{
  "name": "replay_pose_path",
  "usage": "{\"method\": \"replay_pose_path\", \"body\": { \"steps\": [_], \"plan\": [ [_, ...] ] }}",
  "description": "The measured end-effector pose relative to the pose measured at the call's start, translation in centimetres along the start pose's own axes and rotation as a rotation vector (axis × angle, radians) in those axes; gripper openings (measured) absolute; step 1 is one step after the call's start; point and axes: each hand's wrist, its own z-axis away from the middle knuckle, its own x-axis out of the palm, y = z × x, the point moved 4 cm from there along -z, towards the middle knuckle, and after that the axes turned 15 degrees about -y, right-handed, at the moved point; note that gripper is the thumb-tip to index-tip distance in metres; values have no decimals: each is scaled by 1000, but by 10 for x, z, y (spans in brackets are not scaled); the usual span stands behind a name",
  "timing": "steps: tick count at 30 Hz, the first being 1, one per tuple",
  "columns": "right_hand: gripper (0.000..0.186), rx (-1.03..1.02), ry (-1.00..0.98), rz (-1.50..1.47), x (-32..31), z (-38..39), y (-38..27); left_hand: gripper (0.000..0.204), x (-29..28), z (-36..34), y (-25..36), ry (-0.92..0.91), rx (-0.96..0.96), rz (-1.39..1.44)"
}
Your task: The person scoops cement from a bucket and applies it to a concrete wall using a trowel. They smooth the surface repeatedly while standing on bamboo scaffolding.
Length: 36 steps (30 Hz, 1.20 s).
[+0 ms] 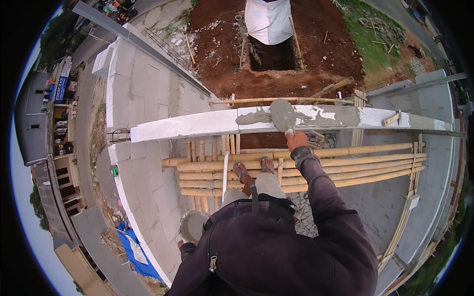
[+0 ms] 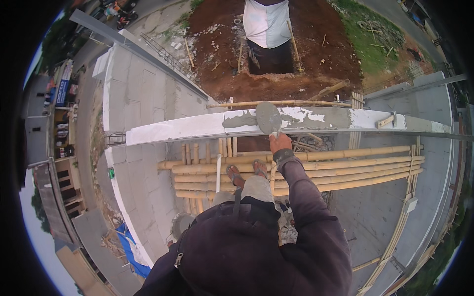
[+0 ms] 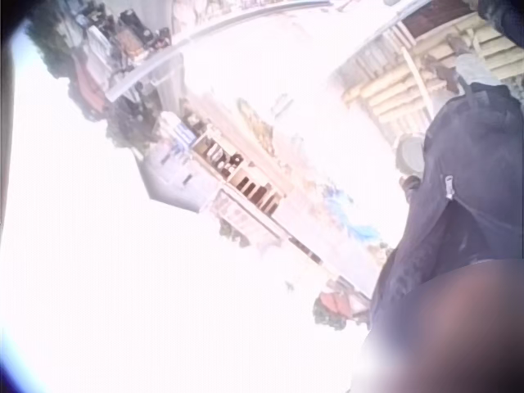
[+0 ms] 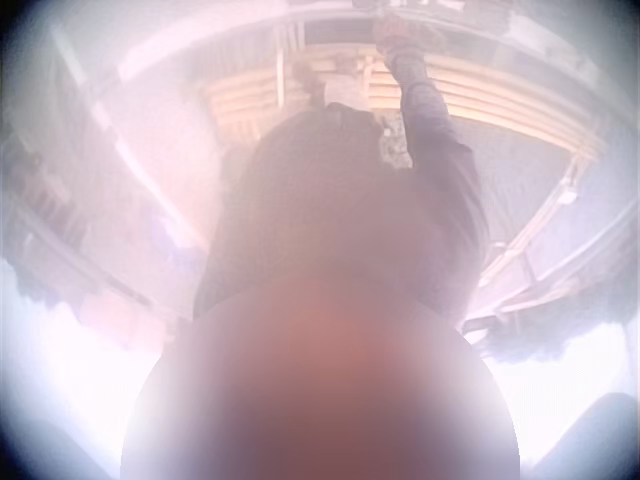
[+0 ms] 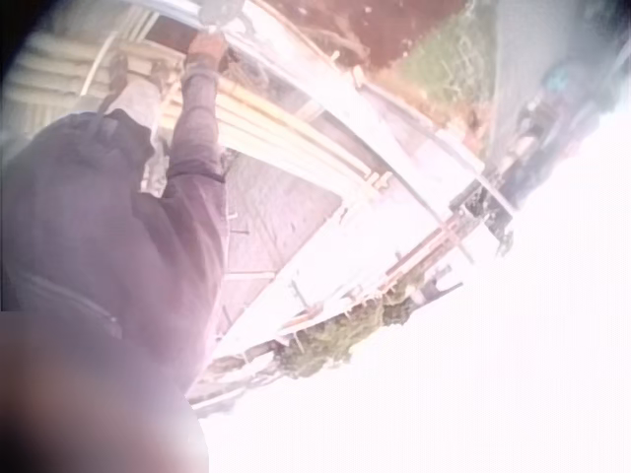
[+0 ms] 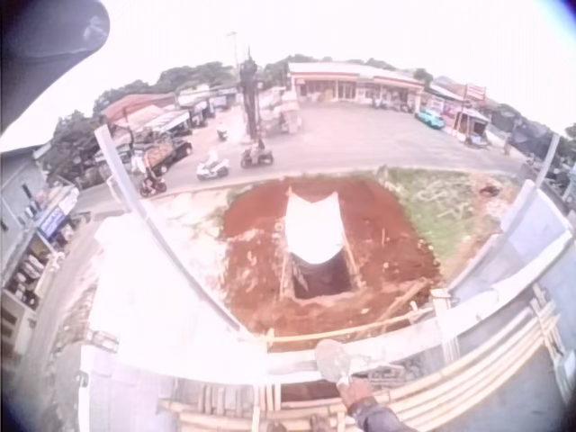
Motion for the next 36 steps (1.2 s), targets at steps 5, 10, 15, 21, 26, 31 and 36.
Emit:
{"method": "replay_pose_path", "body": {
  "steps": [5, 10, 15, 21, 26, 31, 36],
  "plan": [
    [43, 66, -206, -44, 89, 1, -85, 20, -2, 1, -4, -11, -36, 63],
    [41, 145, -169, -78, 100, -3, -86, 20, -4, -4, -6, -36, -60, 75],
    [44, 139, 7, -55, 70, -29, -4, 21, -3, -13, 0, -54, -73, 68],
    [41, 279, -22, -318, 16, -47, 80, 22, 2, -20, 16, -76, -83, 30],
    [35, 259, -44, -492, -45, -32, 105, 23, 2, -23, 30, -83, -77, 10],
    [33, 329, 112, -731, -87, -42, 164, 24, 1, -25, 41, -86, -62, -6],
    [29, 323, 234, -1105, -64, -39, 153, 26, -2, -29, 46, -91, -56, -3]
  ]
}}
